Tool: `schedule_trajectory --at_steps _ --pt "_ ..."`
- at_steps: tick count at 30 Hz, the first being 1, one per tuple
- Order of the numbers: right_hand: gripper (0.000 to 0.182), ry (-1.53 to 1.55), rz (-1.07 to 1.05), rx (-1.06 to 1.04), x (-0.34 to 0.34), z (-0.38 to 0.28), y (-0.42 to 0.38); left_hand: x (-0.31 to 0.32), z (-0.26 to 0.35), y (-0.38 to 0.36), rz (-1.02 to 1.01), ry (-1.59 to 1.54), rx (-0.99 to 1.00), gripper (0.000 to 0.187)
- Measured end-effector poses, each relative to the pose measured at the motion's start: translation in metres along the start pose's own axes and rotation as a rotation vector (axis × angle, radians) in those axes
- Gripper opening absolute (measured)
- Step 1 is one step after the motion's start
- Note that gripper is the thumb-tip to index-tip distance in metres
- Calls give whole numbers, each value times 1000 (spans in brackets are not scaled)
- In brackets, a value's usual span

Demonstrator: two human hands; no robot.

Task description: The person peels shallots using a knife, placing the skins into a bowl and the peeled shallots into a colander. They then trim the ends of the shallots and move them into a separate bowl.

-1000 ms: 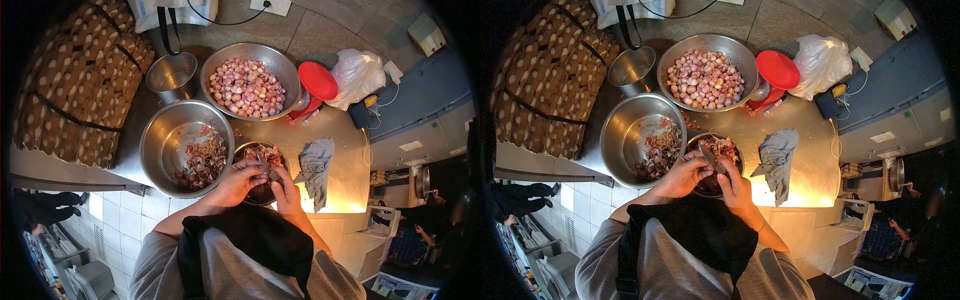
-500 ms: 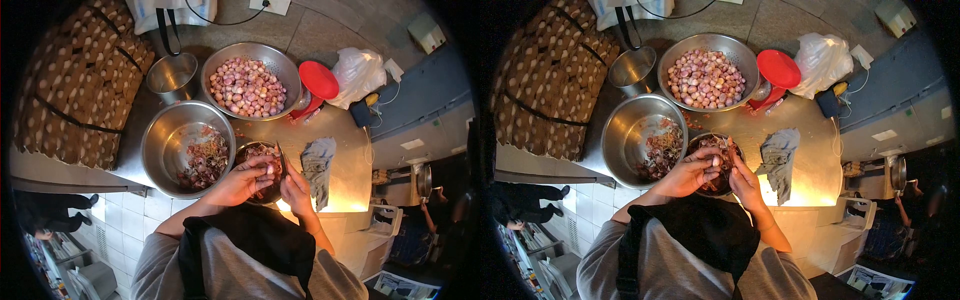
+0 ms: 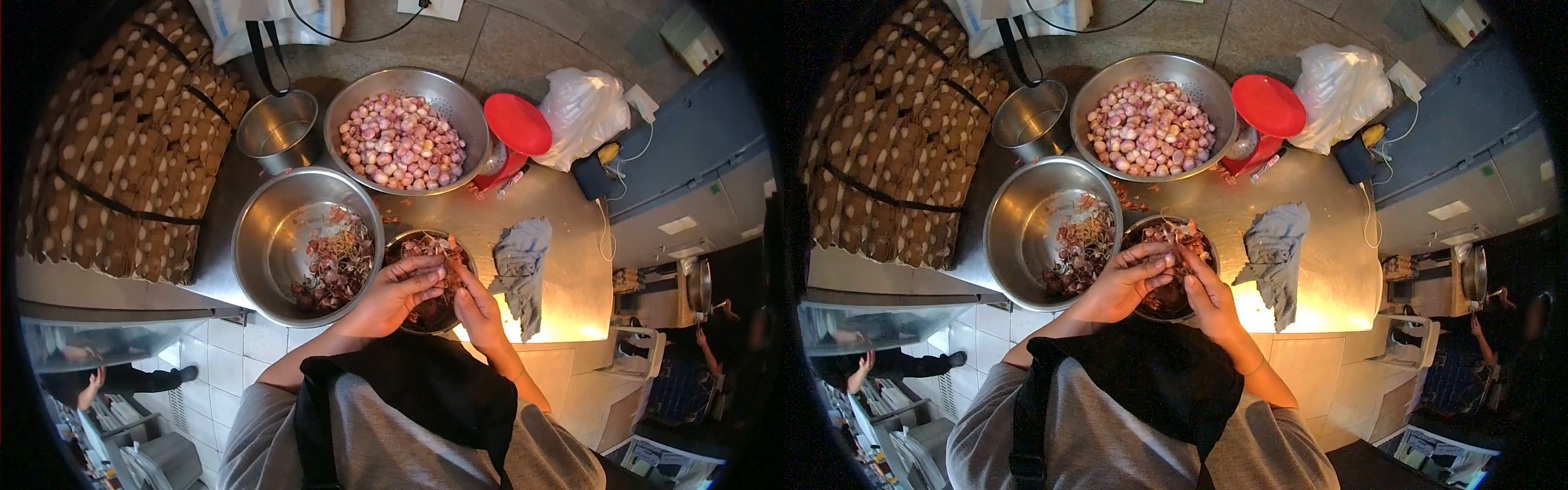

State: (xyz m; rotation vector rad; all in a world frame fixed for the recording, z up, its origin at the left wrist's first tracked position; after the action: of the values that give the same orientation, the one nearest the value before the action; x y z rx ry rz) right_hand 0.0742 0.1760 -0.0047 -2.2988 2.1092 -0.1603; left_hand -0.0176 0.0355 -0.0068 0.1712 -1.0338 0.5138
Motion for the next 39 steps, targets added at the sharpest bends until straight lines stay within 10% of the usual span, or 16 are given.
schedule_trajectory --at_steps 14,28,39 --pt "39 355 -166 5 -5 -8 -3 3 4 0 -13 -33 -14 17" --pt "40 -178 -83 -67 1 8 1 -1 1 -2 83 229 134 18" --pt "40 270 -72 1 6 6 -1 -4 4 -2 41 166 140 22"
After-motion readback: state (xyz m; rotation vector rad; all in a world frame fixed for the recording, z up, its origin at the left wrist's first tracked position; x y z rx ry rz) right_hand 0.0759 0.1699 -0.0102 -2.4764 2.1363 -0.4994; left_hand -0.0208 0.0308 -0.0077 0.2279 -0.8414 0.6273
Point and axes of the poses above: each hand's wrist, its own y-axis towards the middle knuckle, its own x-axis out of the palm, z = x × y, the point moved 1 cm from there along y, towards the middle knuckle, and after that the axes turned 14 degrees about -z, right-handed, at the moved point
